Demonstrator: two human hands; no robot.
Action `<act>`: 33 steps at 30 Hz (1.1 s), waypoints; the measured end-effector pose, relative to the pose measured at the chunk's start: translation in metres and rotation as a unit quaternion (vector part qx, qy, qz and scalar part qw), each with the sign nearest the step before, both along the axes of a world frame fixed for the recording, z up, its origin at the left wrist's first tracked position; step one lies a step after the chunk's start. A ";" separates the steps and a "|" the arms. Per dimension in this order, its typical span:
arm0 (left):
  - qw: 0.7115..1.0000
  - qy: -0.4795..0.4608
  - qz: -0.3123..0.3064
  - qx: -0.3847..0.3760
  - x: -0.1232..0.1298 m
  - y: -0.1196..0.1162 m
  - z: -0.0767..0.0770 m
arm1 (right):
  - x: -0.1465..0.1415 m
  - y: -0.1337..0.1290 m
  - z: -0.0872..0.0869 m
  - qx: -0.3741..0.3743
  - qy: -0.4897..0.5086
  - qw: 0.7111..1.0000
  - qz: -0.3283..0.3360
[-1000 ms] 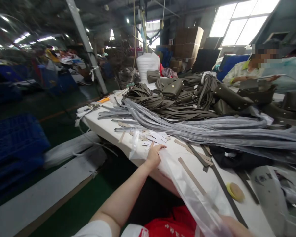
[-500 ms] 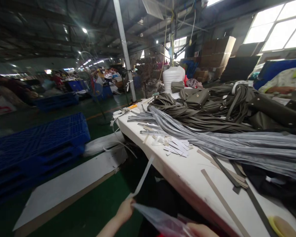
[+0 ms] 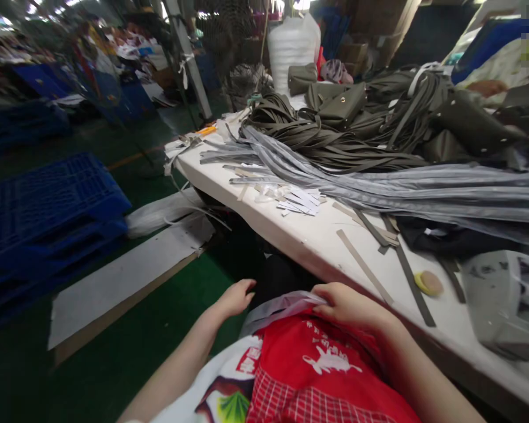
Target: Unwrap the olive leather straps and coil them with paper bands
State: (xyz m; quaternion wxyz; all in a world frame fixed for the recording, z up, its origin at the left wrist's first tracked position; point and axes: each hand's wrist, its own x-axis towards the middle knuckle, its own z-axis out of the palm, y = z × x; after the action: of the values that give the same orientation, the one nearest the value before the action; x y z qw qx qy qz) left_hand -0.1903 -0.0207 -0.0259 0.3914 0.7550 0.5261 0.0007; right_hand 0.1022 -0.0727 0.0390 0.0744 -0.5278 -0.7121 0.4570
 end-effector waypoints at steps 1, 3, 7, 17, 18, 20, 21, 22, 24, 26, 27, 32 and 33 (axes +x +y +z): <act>0.998 -0.045 -0.034 0.003 0.012 0.005 0.006 | 0.000 -0.002 0.001 -0.003 0.011 1.000 -0.006; 0.981 -0.149 -0.124 0.007 0.041 0.011 0.020 | 0.000 -0.007 0.003 -0.007 0.028 0.999 -0.020; 0.959 -0.172 -0.227 0.012 0.089 0.012 0.032 | 0.011 -0.015 0.007 -0.001 0.050 0.997 -0.062; 0.982 -0.109 -0.125 -0.088 0.031 0.048 0.001 | 0.075 -0.030 -0.011 -0.040 -0.001 0.994 -0.106; 0.983 -0.102 -0.117 -0.101 0.024 0.047 -0.002 | 0.077 -0.030 -0.013 -0.039 0.003 0.994 -0.102; 0.984 -0.081 -0.108 -0.116 0.013 0.047 -0.010 | 0.078 -0.030 -0.016 -0.040 -0.004 0.994 -0.099; 0.985 -0.067 -0.105 -0.119 0.008 0.048 -0.014 | 0.079 -0.030 -0.017 -0.044 -0.012 0.994 -0.099; 0.986 -0.054 -0.104 -0.121 0.003 0.049 -0.018 | 0.080 -0.030 -0.018 -0.048 -0.019 0.993 -0.102; 0.986 -0.027 -0.107 -0.128 -0.004 0.051 -0.025 | 0.080 -0.032 -0.020 -0.058 -0.026 0.992 -0.107; 0.984 -0.002 -0.118 -0.135 -0.003 0.051 -0.027 | 0.078 -0.033 -0.021 -0.066 -0.019 0.992 -0.107; 0.984 0.006 -0.125 -0.130 0.001 0.049 -0.025 | 0.076 -0.033 -0.021 -0.071 -0.015 0.992 -0.105; 0.971 -0.087 -0.224 -0.003 0.065 0.018 0.002 | 0.051 -0.024 -0.024 -0.081 0.000 0.994 -0.073; 0.961 -0.119 -0.249 0.007 0.081 0.011 0.008 | 0.046 -0.022 -0.024 -0.077 0.005 0.994 -0.073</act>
State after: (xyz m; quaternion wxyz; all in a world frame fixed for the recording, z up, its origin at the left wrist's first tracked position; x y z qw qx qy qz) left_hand -0.1088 -0.0097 -0.0178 0.4340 0.8591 0.2711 -0.0032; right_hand 0.1485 -0.0945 0.0148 0.0704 -0.5804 -0.6340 0.5062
